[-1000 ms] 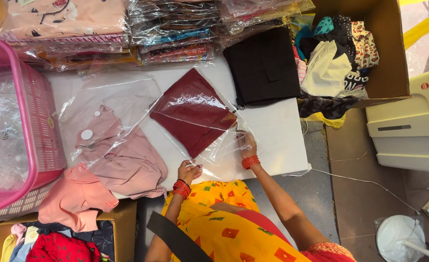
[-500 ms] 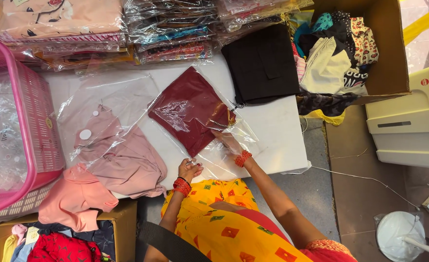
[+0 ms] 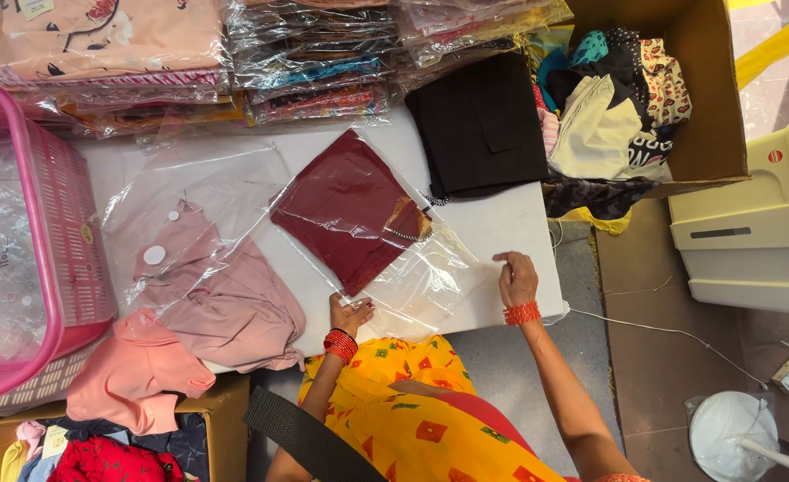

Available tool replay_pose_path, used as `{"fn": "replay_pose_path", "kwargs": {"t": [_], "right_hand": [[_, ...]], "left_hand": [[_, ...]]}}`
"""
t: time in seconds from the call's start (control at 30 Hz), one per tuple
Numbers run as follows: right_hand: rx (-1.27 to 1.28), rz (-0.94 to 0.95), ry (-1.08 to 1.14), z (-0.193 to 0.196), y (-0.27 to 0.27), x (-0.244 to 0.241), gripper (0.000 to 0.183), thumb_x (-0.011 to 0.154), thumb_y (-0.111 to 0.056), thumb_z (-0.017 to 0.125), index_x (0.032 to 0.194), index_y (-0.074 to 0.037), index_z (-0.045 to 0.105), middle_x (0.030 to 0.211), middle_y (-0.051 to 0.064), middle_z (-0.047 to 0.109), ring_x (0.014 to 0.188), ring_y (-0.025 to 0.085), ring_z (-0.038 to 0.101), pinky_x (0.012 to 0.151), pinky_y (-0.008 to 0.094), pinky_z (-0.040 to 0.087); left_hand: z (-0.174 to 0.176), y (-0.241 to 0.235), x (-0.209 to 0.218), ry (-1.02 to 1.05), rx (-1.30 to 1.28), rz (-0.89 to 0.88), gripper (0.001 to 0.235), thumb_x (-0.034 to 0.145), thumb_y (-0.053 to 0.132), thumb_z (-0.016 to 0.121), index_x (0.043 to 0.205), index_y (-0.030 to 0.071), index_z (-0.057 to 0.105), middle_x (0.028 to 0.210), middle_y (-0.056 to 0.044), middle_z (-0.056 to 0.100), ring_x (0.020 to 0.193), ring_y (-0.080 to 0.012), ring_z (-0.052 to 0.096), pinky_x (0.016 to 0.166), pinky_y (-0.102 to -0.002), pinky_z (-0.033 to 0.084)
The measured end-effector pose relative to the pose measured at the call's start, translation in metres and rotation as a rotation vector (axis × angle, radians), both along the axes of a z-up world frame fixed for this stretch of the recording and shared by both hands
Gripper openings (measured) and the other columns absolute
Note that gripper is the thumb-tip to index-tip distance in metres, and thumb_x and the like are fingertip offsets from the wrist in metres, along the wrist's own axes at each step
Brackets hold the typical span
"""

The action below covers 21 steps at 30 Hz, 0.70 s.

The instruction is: The person folds several garments, including a maroon top, a black top, and a patterned top, then places each into a clear plastic bag. The packaged items are stacked on a white table next to other pre-packaged clothes.

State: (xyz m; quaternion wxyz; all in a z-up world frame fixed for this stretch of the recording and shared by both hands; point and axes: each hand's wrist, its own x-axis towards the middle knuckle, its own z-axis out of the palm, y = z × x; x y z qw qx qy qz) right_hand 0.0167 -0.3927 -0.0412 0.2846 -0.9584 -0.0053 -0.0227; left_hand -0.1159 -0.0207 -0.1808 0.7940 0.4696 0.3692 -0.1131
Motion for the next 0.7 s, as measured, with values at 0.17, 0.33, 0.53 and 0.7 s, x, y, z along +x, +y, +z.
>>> {"fn": "replay_pose_path", "kwargs": {"t": [0.17, 0.33, 0.53, 0.7], "right_hand": [[0.285, 0.215, 0.35, 0.026, 0.065, 0.082, 0.041, 0.101, -0.02, 0.06, 0.137, -0.005, 0.049, 0.114, 0.016, 0.069, 0.1, 0.026, 0.068, 0.088, 0.041, 0.055], [0.278, 0.319, 0.671, -0.04, 0.067, 0.119, 0.04, 0.094, -0.009, 0.067, 0.133, -0.005, 0.058, 0.102, 0.018, 0.072, 0.096, 0.025, 0.069, 0.087, 0.037, 0.057], [0.696, 0.068, 0.788, -0.1, 0.054, 0.079, 0.017, 0.088, 0.006, 0.073, 0.102, -0.002, 0.067, 0.099, 0.009, 0.074, 0.091, 0.014, 0.071, 0.084, 0.028, 0.06], [0.898, 0.175, 0.734, -0.097, 0.048, 0.061, 0.032, 0.096, 0.004, 0.061, 0.122, -0.004, 0.043, 0.107, 0.013, 0.073, 0.102, 0.015, 0.072, 0.094, 0.029, 0.059]], "left_hand": [[0.023, -0.01, 0.001, 0.014, 0.029, 0.023, 0.08, 0.087, -0.016, 0.061, 0.145, 0.016, 0.016, 0.115, -0.027, 0.067, 0.09, -0.0302, 0.072, 0.083, -0.043, 0.063], [-0.011, 0.004, -0.006, -0.032, 0.031, 0.04, 0.083, 0.085, -0.021, 0.06, 0.144, 0.019, 0.018, 0.111, -0.026, 0.068, 0.089, -0.0292, 0.072, 0.079, -0.042, 0.062], [-0.024, 0.038, -0.016, -0.227, 0.23, 0.077, 0.069, 0.087, -0.022, 0.056, 0.143, 0.01, 0.032, 0.107, -0.028, 0.074, 0.097, -0.0312, 0.077, 0.083, -0.039, 0.064], [0.017, 0.049, -0.008, -0.161, 0.286, 0.047, 0.096, 0.086, -0.02, 0.059, 0.156, 0.025, 0.012, 0.106, -0.02, 0.069, 0.093, -0.0207, 0.073, 0.083, -0.033, 0.062]]}}
